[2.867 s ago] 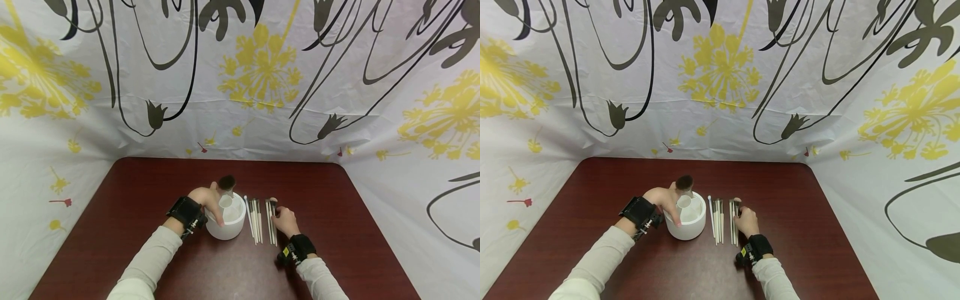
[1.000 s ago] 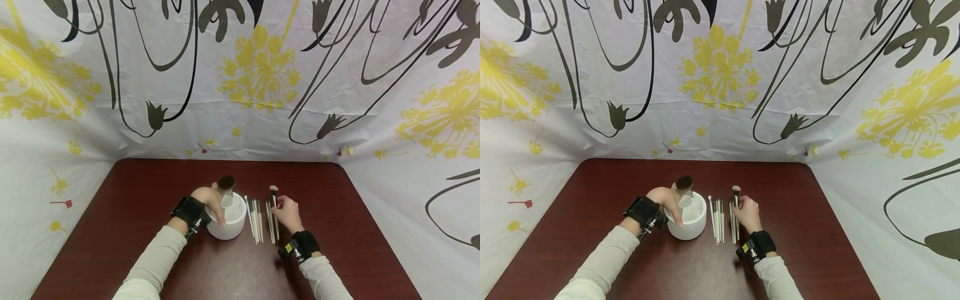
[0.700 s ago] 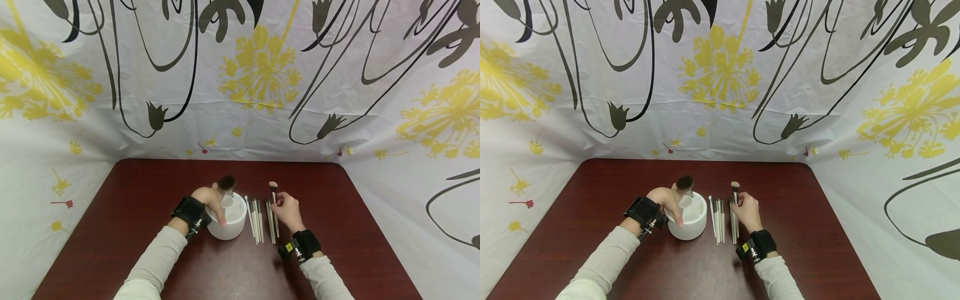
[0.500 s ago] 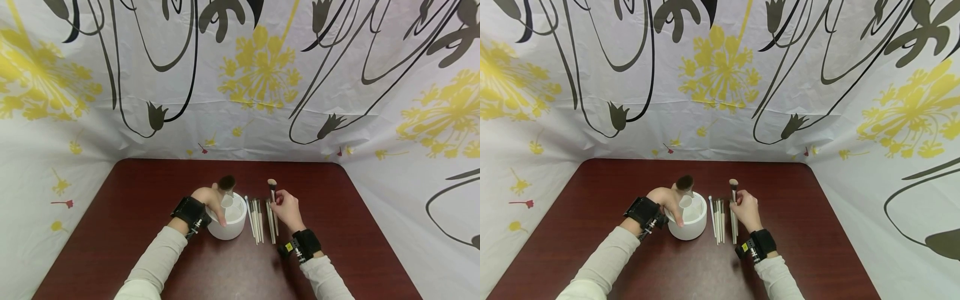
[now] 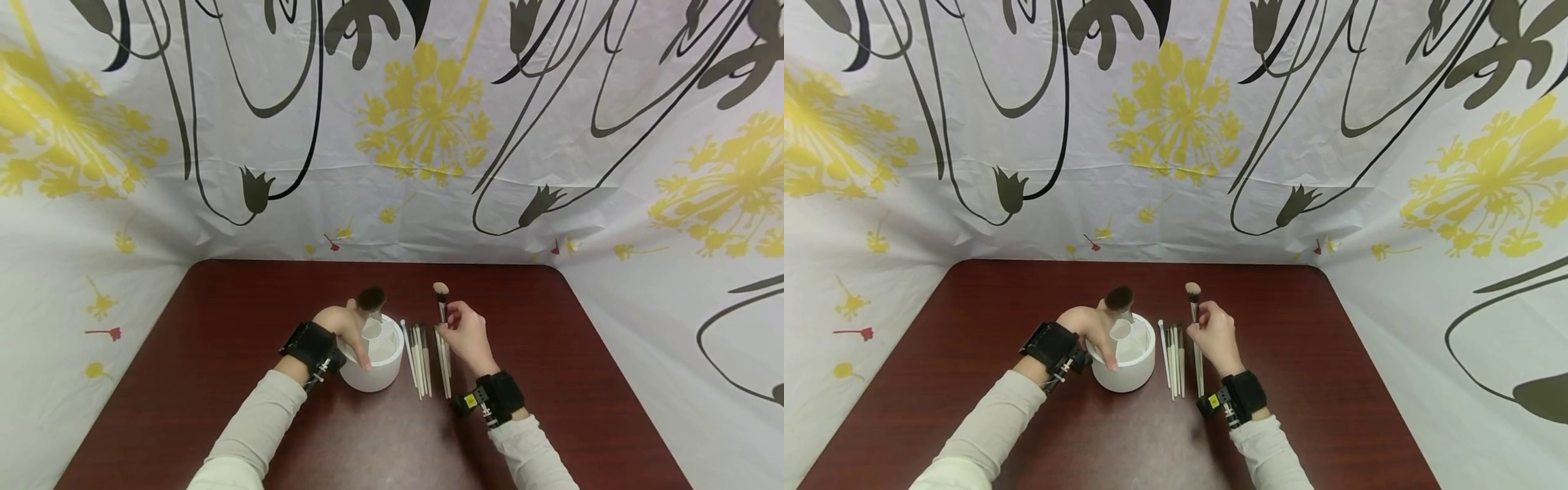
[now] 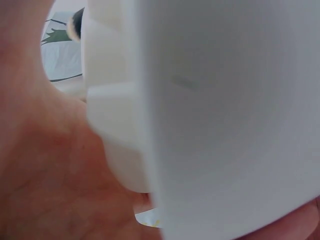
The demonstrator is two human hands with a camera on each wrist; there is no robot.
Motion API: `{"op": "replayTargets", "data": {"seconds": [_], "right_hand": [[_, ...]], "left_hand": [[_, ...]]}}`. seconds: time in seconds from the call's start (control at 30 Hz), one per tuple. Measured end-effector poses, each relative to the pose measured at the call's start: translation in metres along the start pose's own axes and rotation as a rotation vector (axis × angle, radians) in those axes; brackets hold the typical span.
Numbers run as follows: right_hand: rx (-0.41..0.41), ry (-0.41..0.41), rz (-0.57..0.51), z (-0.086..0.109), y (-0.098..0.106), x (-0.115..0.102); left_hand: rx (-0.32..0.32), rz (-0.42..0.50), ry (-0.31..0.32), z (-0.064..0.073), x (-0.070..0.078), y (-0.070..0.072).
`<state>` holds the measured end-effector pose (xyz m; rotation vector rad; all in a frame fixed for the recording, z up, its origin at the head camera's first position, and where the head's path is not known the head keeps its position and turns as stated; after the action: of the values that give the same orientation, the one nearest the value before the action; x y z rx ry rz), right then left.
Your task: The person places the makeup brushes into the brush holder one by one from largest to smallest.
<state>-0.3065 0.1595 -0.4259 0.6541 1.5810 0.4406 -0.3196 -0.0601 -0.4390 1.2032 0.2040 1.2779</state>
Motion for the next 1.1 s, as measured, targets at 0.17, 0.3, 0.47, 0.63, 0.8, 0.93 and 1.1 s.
{"op": "replayTargets", "data": {"seconds": [0.17, 0.3, 0.47, 0.63, 0.8, 0.93, 1.1], "right_hand": [[-0.003, 0.035, -0.032, 0.002, 0.002, -0.012], [0.005, 0.062, -0.039, 0.004, 0.003, -0.019], [-0.003, 0.08, -0.06, 0.006, 0.003, -0.027], [0.003, 0.093, -0.076, 0.006, 0.004, -0.037], [0.015, 0.099, -0.069, 0.007, 0.005, -0.047], [0.014, 0.118, -0.075, 0.009, 0.006, -0.055], [0.004, 0.138, -0.086, 0.01, 0.007, -0.063]], "left_hand": [[0.007, 0.016, -0.004, 0.0, 0.0, -0.001], [0.004, 0.012, -0.003, 0.0, 0.001, -0.001], [0.0, 0.008, -0.003, 0.001, 0.001, -0.001], [0.002, 0.013, -0.006, 0.002, 0.001, -0.001], [-0.004, 0.02, 0.01, 0.005, 0.002, -0.001], [-0.011, 0.032, 0.018, 0.005, 0.001, -0.001], [-0.013, 0.043, 0.022, 0.002, -0.002, -0.003]]}}
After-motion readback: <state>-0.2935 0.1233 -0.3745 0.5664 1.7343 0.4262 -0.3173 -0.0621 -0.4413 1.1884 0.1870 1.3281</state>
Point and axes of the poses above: each hand's wrist, its own z-axis away from the middle knuckle, its own y-axis out of the back of the hand, x = y × z, the point moved 7 cm from there along -z, towards the middle knuckle, and after that the axes turned 12 degrees about -y, right-handed, at the moved point
